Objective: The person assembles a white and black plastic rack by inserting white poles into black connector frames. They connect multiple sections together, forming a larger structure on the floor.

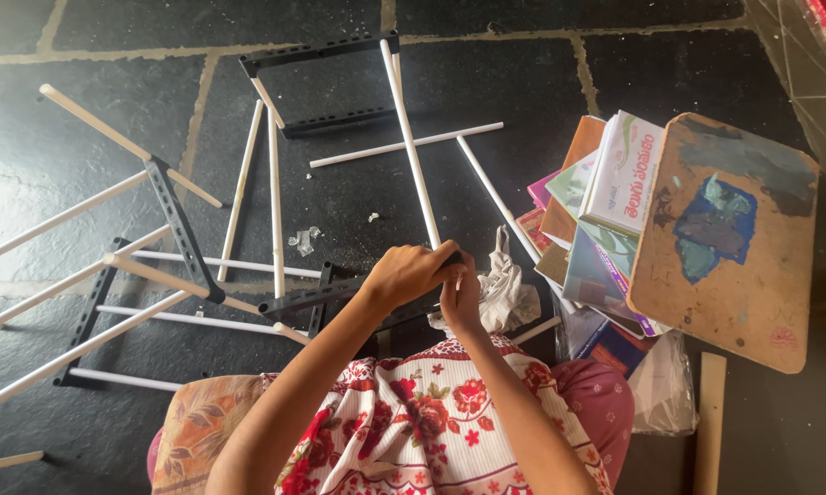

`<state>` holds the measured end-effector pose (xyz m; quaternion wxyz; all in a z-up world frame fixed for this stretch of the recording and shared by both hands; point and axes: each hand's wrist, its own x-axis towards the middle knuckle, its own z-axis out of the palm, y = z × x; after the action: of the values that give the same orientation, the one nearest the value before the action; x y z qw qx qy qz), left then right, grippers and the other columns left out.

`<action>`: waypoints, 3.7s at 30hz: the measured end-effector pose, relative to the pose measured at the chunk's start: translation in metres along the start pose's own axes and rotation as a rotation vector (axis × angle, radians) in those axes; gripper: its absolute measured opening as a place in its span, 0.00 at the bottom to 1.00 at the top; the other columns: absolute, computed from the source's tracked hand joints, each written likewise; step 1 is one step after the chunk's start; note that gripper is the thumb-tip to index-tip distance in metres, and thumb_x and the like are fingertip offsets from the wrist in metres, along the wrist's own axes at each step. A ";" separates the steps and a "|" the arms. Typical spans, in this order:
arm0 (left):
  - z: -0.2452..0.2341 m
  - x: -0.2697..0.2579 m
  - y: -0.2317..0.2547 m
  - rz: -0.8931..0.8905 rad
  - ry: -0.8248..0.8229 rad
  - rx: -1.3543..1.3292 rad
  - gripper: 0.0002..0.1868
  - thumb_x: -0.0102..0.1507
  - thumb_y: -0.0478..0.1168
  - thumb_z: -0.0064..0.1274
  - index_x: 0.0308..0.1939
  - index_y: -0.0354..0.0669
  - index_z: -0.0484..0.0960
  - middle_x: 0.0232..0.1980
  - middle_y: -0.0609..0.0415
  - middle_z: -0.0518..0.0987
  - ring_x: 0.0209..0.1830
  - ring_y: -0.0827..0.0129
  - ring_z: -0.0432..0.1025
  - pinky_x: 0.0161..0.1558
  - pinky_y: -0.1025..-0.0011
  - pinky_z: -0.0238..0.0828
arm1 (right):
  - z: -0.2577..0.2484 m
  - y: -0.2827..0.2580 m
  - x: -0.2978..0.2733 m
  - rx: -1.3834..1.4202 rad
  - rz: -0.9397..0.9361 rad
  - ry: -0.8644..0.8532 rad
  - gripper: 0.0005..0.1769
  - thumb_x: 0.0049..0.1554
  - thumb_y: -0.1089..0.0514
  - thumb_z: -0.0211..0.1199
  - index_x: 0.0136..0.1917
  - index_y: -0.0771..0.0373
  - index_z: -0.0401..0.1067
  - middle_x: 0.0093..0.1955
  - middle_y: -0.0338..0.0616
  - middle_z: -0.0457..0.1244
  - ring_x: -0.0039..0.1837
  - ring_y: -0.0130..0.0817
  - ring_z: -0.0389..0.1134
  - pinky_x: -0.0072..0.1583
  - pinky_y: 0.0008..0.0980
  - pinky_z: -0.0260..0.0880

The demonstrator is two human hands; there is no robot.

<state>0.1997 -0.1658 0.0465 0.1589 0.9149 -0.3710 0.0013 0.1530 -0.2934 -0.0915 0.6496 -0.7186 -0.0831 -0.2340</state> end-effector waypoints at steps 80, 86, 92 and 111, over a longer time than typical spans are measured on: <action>-0.003 -0.032 0.003 0.261 0.086 0.388 0.29 0.72 0.68 0.38 0.36 0.48 0.72 0.13 0.65 0.69 0.07 0.82 0.61 0.07 0.76 0.56 | -0.035 0.012 0.013 0.028 -0.042 -0.281 0.27 0.71 0.39 0.46 0.62 0.64 0.69 0.45 0.44 0.68 0.50 0.32 0.72 0.53 0.32 0.71; -0.011 -0.043 -0.008 0.524 0.166 0.465 0.31 0.69 0.68 0.43 0.24 0.51 0.66 0.12 0.68 0.59 0.07 0.82 0.54 0.09 0.78 0.53 | -0.041 0.034 0.018 -0.062 0.130 -0.203 0.27 0.66 0.40 0.45 0.62 0.63 0.71 0.47 0.44 0.70 0.48 0.32 0.71 0.50 0.30 0.73; -0.064 -0.064 -0.036 0.806 0.244 0.384 0.28 0.67 0.64 0.48 0.23 0.50 0.67 0.17 0.67 0.62 0.12 0.81 0.57 0.14 0.78 0.55 | -0.103 0.045 0.050 -0.044 -0.006 0.299 0.16 0.67 0.60 0.59 0.65 0.68 0.64 0.60 0.52 0.62 0.58 0.38 0.68 0.61 0.34 0.73; -0.078 -0.221 -0.049 0.740 0.061 0.252 0.22 0.64 0.61 0.55 0.26 0.51 0.74 0.17 0.67 0.64 0.14 0.77 0.60 0.18 0.74 0.58 | -0.120 0.074 0.168 -0.288 0.047 0.043 0.13 0.67 0.56 0.62 0.60 0.68 0.71 0.44 0.47 0.72 0.50 0.37 0.76 0.54 0.35 0.72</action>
<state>0.0814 0.0401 0.0798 0.0452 0.7312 -0.6679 0.1314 0.3037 -0.4518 -0.0772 0.5469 -0.8008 -0.0179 -0.2434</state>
